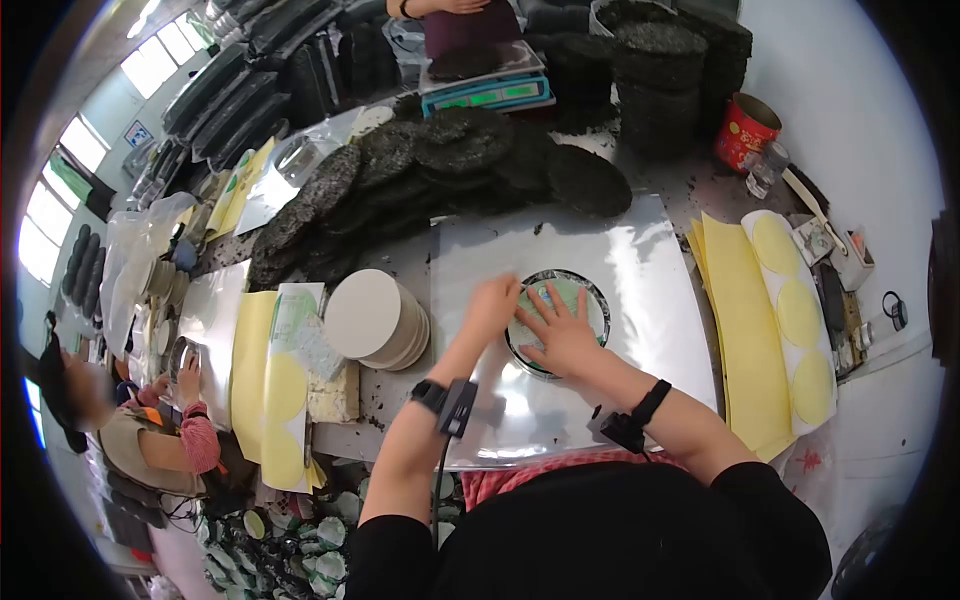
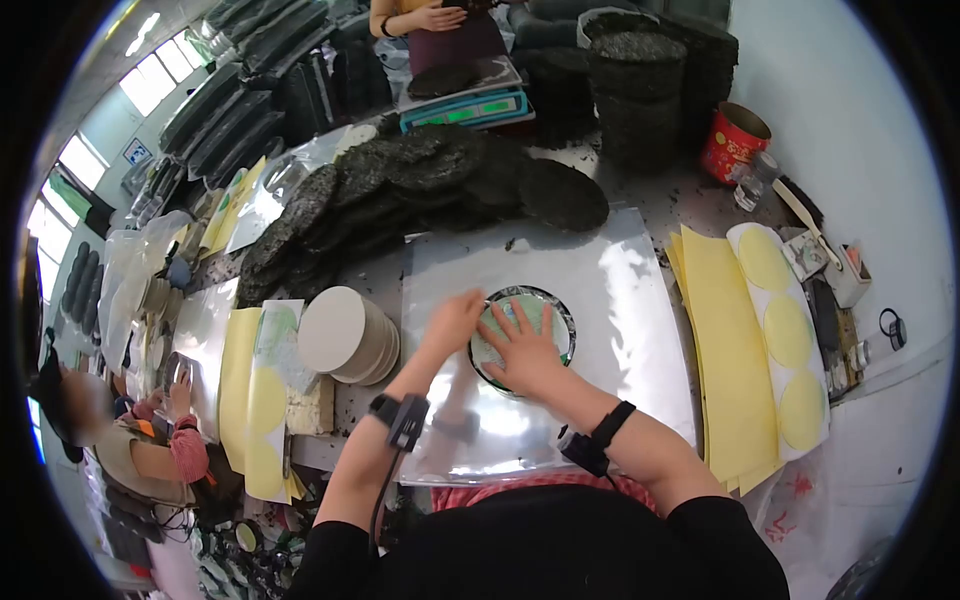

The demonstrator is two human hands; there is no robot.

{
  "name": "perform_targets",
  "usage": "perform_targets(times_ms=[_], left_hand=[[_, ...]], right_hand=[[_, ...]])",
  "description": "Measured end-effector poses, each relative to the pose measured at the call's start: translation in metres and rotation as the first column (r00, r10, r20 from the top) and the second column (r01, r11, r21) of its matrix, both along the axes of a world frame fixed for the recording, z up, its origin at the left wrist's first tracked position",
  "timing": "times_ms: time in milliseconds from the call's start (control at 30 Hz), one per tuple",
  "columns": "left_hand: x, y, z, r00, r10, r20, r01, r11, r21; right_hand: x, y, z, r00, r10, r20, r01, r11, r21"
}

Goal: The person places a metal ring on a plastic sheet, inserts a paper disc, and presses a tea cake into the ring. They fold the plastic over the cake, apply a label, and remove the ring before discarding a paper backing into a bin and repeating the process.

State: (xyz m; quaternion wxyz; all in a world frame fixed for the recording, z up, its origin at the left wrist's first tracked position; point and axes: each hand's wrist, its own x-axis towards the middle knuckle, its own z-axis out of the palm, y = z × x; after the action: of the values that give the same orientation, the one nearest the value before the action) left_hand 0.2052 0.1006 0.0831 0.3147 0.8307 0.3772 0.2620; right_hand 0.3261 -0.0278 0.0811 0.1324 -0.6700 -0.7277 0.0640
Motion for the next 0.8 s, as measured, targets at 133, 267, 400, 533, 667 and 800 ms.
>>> perform_targets(times_ms=[133,267,400,533,667,800], left_hand=[[0.023,-0.026,0.06,0.987,-0.152,-0.053,0.16,0.961,0.227],[-0.01,-0.024,0.146,0.98,-0.061,-0.188,0.104,0.967,0.231],[-0.15,0.021,0.176,0.98,0.197,0.02,-0.197,0.98,-0.023],[-0.182,-0.001,0.213,0.952,0.3,0.06,-0.293,0.95,-0.107],[-0.148,-0.001,0.21,0.983,0.18,-0.025,-0.177,0.98,0.086],[-0.108,-0.007,0.141,0.986,0.154,0.058,-0.146,0.981,-0.127]], right_hand=[[0.005,-0.002,0.007,0.999,-0.03,0.033,0.031,0.999,-0.018],[0.025,-0.02,0.091,0.9,0.274,-0.339,-0.012,0.792,0.61],[0.134,0.0,0.058,0.419,-0.448,-0.79,0.308,0.889,-0.34],[-0.001,0.012,-0.064,0.405,-0.22,-0.887,-0.343,0.863,-0.371],[-0.104,-0.068,-0.019,-0.051,0.404,-0.913,-0.978,-0.204,-0.036],[0.066,-0.054,-0.049,0.214,-0.442,-0.871,-0.77,0.472,-0.429]])
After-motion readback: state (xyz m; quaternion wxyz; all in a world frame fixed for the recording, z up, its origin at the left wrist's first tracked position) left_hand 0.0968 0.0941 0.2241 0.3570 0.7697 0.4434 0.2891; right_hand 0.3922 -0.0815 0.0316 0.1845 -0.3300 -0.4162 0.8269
